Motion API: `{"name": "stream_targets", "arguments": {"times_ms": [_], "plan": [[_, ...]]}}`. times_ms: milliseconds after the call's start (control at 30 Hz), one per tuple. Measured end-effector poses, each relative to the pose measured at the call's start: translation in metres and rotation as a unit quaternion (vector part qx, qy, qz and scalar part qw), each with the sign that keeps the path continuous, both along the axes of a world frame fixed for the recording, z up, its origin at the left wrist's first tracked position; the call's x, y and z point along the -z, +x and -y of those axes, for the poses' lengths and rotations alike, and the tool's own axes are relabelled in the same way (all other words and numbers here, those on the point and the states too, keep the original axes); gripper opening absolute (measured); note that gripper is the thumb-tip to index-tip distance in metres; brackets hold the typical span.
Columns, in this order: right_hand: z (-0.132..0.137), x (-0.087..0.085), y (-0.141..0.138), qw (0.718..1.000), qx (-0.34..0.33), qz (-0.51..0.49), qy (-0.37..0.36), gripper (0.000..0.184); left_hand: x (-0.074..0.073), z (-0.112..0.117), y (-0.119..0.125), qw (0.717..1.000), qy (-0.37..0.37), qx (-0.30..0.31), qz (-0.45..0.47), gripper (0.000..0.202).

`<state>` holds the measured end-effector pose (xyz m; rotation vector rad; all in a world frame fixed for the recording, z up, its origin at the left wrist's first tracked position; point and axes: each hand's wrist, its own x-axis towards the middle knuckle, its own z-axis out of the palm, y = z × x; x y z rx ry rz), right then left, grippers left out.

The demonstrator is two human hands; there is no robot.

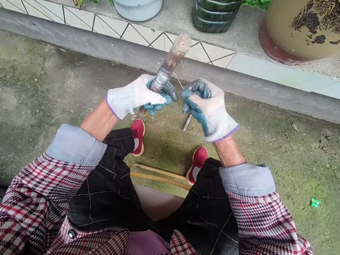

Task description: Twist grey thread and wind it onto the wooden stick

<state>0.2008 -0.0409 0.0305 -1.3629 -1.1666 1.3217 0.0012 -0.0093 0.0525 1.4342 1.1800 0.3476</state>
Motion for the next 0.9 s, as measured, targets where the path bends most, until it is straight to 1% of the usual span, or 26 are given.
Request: {"name": "stream_targets", "arguments": {"times_ms": [100, 167, 333, 433, 500, 567, 633, 700, 733, 767, 833, 900], "plan": [[-0.001, 0.005, -0.008, 1.000, 0.014, -0.005, 0.018, 0.027, 0.001, 0.000, 0.002, 1.000, -0.009, -0.011, -0.017, 0.025], [-0.002, 0.004, -0.009, 0.999, 0.023, -0.019, 0.029, 0.030, 0.005, -0.002, 0.002, 1.000, -0.005, -0.016, -0.020, 0.026], [0.000, 0.000, 0.001, 0.998, -0.001, -0.056, -0.015, 0.033, 0.012, -0.006, 0.001, 1.000, 0.011, -0.028, -0.001, 0.026], [-0.001, 0.004, 0.003, 0.997, -0.013, -0.076, -0.031, 0.033, 0.012, -0.006, 0.001, 1.000, 0.012, -0.018, -0.010, 0.026], [-0.001, 0.009, 0.002, 0.997, -0.009, -0.077, -0.027, 0.033, 0.011, -0.006, 0.000, 1.000, 0.012, -0.007, -0.016, 0.026], [0.000, 0.013, -0.002, 0.998, 0.004, -0.054, -0.014, 0.031, 0.012, -0.005, 0.001, 1.000, 0.008, -0.001, -0.013, 0.026], [0.002, 0.016, -0.007, 1.000, 0.018, -0.004, 0.009, 0.028, 0.013, -0.005, 0.003, 1.000, 0.002, -0.003, -0.008, 0.026], [0.003, 0.018, -0.011, 0.998, 0.034, 0.032, 0.031, 0.024, 0.012, -0.005, 0.006, 1.000, -0.004, -0.016, -0.011, 0.024], [0.003, 0.018, -0.011, 0.998, 0.045, 0.032, 0.037, 0.022, 0.012, -0.005, 0.007, 1.000, -0.007, -0.026, -0.015, 0.024], [0.003, 0.018, -0.011, 0.998, 0.055, 0.018, 0.036, 0.021, 0.010, -0.005, 0.008, 0.999, -0.010, -0.034, -0.020, 0.024], [0.001, 0.018, -0.008, 0.998, 0.061, -0.029, 0.011, 0.020, 0.008, -0.005, 0.009, 0.999, -0.014, -0.042, -0.028, 0.025], [-0.002, 0.016, -0.003, 0.996, 0.041, -0.072, -0.025, 0.020, 0.007, -0.005, 0.009, 0.999, -0.014, -0.038, -0.025, 0.027]]}}
